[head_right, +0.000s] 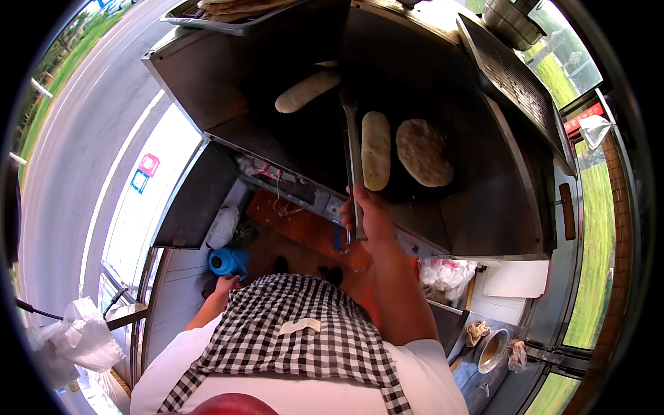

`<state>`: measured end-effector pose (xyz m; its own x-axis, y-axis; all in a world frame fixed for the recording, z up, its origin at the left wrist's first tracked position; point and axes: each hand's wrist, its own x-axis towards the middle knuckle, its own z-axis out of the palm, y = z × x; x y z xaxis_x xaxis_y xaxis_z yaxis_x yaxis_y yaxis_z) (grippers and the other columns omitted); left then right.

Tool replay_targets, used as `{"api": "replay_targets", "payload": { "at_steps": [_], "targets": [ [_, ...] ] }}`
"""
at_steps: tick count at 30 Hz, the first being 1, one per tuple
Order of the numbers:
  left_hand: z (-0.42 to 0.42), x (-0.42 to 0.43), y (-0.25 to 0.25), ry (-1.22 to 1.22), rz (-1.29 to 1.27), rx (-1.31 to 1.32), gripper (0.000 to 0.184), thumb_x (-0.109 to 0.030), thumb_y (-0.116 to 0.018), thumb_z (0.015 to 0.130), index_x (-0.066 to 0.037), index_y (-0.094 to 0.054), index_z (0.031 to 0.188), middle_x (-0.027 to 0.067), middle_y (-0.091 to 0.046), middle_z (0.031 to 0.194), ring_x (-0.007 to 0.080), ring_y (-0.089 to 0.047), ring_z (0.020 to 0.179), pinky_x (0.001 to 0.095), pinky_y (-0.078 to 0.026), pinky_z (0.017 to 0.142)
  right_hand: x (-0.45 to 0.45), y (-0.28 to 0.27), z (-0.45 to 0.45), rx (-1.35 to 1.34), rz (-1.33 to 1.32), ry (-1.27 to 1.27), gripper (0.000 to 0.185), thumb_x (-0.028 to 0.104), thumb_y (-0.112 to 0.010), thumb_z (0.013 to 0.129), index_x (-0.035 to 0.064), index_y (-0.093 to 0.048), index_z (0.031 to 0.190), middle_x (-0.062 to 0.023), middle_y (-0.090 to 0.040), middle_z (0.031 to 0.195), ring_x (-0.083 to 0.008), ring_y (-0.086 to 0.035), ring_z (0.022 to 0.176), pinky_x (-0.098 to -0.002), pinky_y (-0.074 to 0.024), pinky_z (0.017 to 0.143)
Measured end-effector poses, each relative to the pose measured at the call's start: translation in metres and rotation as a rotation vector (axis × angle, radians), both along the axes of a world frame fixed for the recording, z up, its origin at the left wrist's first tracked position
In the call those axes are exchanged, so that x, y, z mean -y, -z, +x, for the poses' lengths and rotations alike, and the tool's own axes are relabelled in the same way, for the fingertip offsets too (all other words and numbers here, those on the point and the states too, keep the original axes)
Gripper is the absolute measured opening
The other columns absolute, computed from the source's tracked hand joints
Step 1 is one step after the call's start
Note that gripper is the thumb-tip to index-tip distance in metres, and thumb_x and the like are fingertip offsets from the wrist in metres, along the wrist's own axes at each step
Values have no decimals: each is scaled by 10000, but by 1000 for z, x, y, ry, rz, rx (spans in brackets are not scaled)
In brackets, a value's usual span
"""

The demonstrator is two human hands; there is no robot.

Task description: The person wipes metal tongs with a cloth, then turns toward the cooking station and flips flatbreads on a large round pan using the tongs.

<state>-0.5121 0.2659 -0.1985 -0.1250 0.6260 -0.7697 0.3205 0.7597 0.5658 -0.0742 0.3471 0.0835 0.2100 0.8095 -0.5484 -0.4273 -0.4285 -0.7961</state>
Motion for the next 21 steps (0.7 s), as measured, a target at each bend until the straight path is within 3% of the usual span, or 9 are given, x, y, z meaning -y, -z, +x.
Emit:
{"api": "replay_targets", "payload": {
  "at_steps": [6,10,16,21],
  "targets": [
    [-2,13,-1,-115,31,86,206,-176,-599,889,-15,-590,761,71,-595,629,156,-568,480,262,-424,409,-55,-7,18,169,17,-84,396,427,-585,926,41,-597,1014,-57,-612,723,-142,-585,579,-255,-457,489],
    [-4,25,0,-174,38,158,195,-177,-609,888,-5,-600,798,71,-577,639,159,-546,474,266,-411,403,-91,-5,25,144,-20,-142,296,365,-599,928,69,-592,933,-63,-624,713,-161,-608,588,-277,-479,495],
    [-9,34,1,-148,-12,69,230,-220,-625,893,9,-631,871,87,-602,676,183,-574,505,278,-438,425,-117,-2,20,151,-47,-151,345,417,-605,917,74,-594,957,-48,-619,728,-140,-596,596,-245,-468,490],
    [-15,30,2,-139,-51,50,263,-247,-626,891,15,-642,889,93,-619,698,192,-598,545,288,-468,463,-88,-5,14,177,-76,-128,367,410,-599,923,51,-594,1000,-52,-614,723,-140,-591,564,-244,-464,468]
  ]
}}
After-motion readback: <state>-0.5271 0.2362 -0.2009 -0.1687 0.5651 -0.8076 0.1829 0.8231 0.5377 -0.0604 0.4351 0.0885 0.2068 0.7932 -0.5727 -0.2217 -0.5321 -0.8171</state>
